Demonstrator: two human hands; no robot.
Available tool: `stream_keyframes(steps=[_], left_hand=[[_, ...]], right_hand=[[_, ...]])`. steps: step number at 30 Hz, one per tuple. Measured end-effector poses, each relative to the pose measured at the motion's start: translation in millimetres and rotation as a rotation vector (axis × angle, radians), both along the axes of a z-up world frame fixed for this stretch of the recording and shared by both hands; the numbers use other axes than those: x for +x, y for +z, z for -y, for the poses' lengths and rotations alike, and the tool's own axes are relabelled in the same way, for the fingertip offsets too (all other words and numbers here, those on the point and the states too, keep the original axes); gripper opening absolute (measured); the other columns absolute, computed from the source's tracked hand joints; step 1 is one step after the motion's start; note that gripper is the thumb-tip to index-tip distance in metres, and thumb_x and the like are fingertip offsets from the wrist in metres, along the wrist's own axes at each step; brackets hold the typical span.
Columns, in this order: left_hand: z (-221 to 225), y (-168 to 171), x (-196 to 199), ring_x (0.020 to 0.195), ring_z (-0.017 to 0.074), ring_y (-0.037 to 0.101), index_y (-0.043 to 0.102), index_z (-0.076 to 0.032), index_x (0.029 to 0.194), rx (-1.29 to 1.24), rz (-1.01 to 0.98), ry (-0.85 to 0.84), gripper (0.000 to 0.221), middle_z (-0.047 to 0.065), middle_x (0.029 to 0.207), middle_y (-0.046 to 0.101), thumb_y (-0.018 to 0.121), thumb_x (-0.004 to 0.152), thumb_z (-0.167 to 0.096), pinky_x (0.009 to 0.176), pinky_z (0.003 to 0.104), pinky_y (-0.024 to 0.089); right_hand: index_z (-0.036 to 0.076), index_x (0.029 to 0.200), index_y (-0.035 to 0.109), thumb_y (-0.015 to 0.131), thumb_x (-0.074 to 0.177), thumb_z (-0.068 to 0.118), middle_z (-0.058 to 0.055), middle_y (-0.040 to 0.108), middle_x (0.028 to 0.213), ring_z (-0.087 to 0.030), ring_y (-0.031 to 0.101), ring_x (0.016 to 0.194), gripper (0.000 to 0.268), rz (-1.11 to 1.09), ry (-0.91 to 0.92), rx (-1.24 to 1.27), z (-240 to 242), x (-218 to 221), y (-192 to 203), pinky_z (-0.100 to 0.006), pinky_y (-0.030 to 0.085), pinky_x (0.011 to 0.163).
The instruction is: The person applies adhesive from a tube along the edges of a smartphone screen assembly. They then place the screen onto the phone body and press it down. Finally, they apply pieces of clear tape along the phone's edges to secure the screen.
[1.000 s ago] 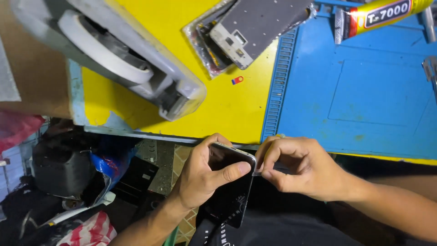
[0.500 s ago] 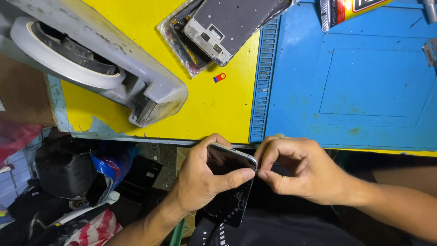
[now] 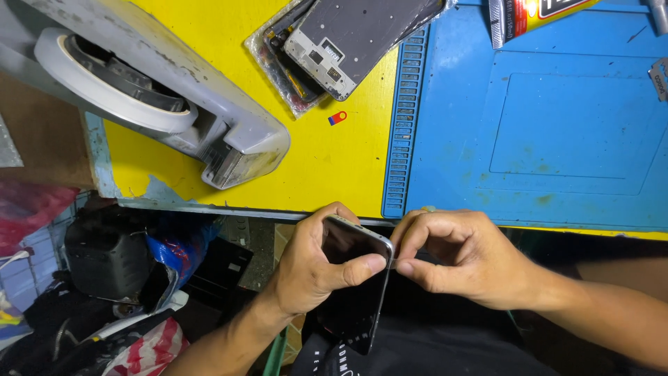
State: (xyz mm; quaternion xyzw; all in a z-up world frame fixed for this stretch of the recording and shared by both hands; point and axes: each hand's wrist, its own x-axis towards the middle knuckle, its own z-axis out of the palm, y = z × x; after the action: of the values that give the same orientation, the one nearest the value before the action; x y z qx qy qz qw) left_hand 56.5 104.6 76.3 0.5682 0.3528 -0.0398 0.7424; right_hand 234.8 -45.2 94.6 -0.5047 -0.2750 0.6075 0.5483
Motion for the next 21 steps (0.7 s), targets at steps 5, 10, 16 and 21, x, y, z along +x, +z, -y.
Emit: stream_keyframes(steps=[5, 10, 16, 21], left_hand=[[10.2, -18.1, -5.5, 0.067, 0.0092, 0.049, 0.056, -0.01, 0.092, -0.399, 0.152, 0.128, 0.032, -0.002, 0.075, 0.056, 0.082, 0.075, -0.018, 0.059, 0.025, 0.039], [15.9, 17.6, 11.8, 0.06, 0.0122, 0.06, 0.06, 0.001, 0.091, -0.665, 0.28, 0.276, 0.02, 0.008, 0.066, 0.059, 0.075, 0.089, -0.012, 0.056, 0.023, 0.052], [35.0, -11.8, -1.2, 0.055, 0.0204, 0.068, 0.054, 0.003, 0.096, -0.892, 0.287, 0.324, 0.024, 0.014, 0.064, 0.061, 0.067, 0.099, -0.018, 0.054, 0.035, 0.061], [44.8, -42.0, -14.9, 0.055, 0.0338, 0.068, 0.051, -0.001, 0.103, -1.13, 0.346, 0.32, 0.031, 0.019, 0.073, 0.059, 0.065, 0.103, -0.028, 0.047, 0.045, 0.058]], right_hand=[[0.004, 0.093, 0.072, 0.074, 0.091, 0.007, -0.012, 0.073, 0.096, -0.022, 0.069, 0.089, 0.004, -0.122, 0.03, 0.023, 0.9, 1.8, -5.0, -0.032, 0.058, 0.082], [-0.003, 0.083, 0.078, 0.08, 0.085, 0.0, -0.011, 0.067, 0.075, -0.015, 0.056, 0.074, 0.004, -0.023, -0.067, 0.079, -0.9, -9.1, -13.0, -0.032, 0.054, 0.068], [-0.005, 0.081, 0.079, 0.08, 0.084, -0.001, -0.01, 0.065, 0.067, -0.014, 0.055, 0.069, 0.006, -0.054, -0.108, 0.038, -6.0, -11.0, -16.2, -0.031, 0.052, 0.063], [0.001, 0.081, 0.074, 0.083, 0.082, 0.004, -0.008, 0.065, 0.074, -0.015, 0.06, 0.071, 0.01, -0.039, -0.156, 0.006, -8.0, -17.1, -17.4, -0.029, 0.053, 0.067]])
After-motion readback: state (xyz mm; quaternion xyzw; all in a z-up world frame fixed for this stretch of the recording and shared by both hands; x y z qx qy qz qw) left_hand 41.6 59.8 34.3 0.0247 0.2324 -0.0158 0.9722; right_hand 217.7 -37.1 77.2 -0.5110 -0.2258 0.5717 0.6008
